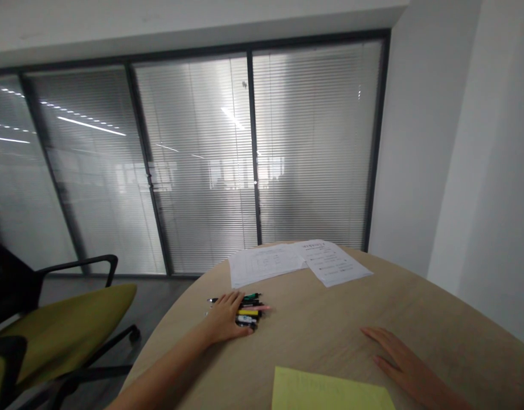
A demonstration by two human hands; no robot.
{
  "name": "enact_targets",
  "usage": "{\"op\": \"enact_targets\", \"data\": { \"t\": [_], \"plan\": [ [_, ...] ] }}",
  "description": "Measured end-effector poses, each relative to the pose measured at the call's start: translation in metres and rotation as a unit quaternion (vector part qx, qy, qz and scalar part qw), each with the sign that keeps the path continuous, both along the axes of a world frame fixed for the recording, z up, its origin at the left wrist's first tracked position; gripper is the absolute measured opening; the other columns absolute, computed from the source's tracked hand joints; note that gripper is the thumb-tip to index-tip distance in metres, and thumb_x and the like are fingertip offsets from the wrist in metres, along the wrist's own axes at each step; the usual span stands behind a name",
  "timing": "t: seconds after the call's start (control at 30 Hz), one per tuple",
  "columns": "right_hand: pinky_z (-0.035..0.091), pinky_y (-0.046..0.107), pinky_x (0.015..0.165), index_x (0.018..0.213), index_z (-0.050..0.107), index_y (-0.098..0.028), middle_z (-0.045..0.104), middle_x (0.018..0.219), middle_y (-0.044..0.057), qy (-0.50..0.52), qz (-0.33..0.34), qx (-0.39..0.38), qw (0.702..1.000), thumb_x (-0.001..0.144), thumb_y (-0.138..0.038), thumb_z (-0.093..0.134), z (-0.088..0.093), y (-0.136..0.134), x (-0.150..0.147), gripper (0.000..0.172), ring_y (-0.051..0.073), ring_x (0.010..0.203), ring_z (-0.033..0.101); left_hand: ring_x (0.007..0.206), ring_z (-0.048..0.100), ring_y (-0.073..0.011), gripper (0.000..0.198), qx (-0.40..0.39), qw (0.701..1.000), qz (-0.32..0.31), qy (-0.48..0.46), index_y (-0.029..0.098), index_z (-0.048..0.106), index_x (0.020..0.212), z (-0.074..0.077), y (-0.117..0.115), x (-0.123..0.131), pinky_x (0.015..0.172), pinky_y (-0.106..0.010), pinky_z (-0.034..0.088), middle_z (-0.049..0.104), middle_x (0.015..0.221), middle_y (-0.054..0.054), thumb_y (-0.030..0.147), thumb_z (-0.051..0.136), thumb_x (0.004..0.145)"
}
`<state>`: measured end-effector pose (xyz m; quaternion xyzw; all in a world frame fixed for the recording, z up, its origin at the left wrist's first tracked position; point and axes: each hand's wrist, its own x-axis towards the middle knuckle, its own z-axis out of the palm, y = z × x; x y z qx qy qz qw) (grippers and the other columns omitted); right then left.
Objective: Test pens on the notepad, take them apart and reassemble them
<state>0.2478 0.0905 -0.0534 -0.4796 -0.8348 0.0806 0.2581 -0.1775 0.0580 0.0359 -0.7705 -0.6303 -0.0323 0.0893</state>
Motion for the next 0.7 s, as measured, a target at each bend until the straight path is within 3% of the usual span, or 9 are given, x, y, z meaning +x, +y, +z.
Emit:
{"op": "enact_targets", "data": {
  "t": [0.1, 0.3, 0.5, 0.7],
  "plan": [
    [0.037, 0.037, 0.095, 0.114, 0.054, -0.021, 0.054, 0.118, 0.007, 0.004, 0.005, 0.01, 1.0, 0.075, -0.033, 0.042, -0.004, 0.002, 0.001, 0.042, 0.022, 0.11, 0.048, 0.121, 0.032, -0.032, 0.087, -0.012, 1.0, 0.01, 0.003, 0.008, 0.035, 0.128, -0.002, 0.001, -0.001, 0.098, -0.041, 0.025, 0.036, 0.131, -0.019, 0.065, 0.049, 0.064],
    [0.035, 0.037, 0.097, 0.116, 0.052, -0.022, 0.052, 0.12, 0.006, -0.011, 0.006, 0.01, 1.0, 0.077, -0.033, 0.041, -0.007, 0.004, 0.002, 0.042, 0.021, 0.112, 0.046, 0.12, 0.033, -0.0288, 0.06, -0.004, 0.999, 0.03, 0.01, 0.016, 0.035, 0.128, -0.009, 0.031, -0.003, 0.095, -0.043, 0.028, 0.039, 0.131, -0.015, 0.055, 0.028, 0.083],
    [0.035, 0.039, 0.097, 0.116, 0.053, -0.021, 0.054, 0.119, 0.007, -0.013, 0.011, 0.015, 1.0, 0.078, -0.034, 0.039, -0.002, 0.002, 0.0, 0.042, 0.022, 0.111, 0.047, 0.12, 0.034, -0.0279, 0.032, -0.012, 0.999, -0.002, 0.034, 0.029, 0.048, 0.117, -0.014, 0.062, -0.011, 0.093, -0.047, 0.03, 0.042, 0.129, -0.009, 0.037, 0.036, 0.088],
    [0.035, 0.038, 0.097, 0.116, 0.052, -0.02, 0.053, 0.12, 0.008, -0.019, 0.013, -0.005, 1.0, 0.078, -0.034, 0.039, 0.008, -0.005, -0.003, 0.043, 0.022, 0.111, 0.046, 0.117, 0.037, -0.0264, 0.038, 0.018, 0.999, 0.011, 0.026, 0.025, 0.041, 0.123, -0.012, 0.079, -0.013, 0.091, -0.047, 0.032, 0.045, 0.125, -0.012, 0.039, 0.03, 0.089]
  ]
}}
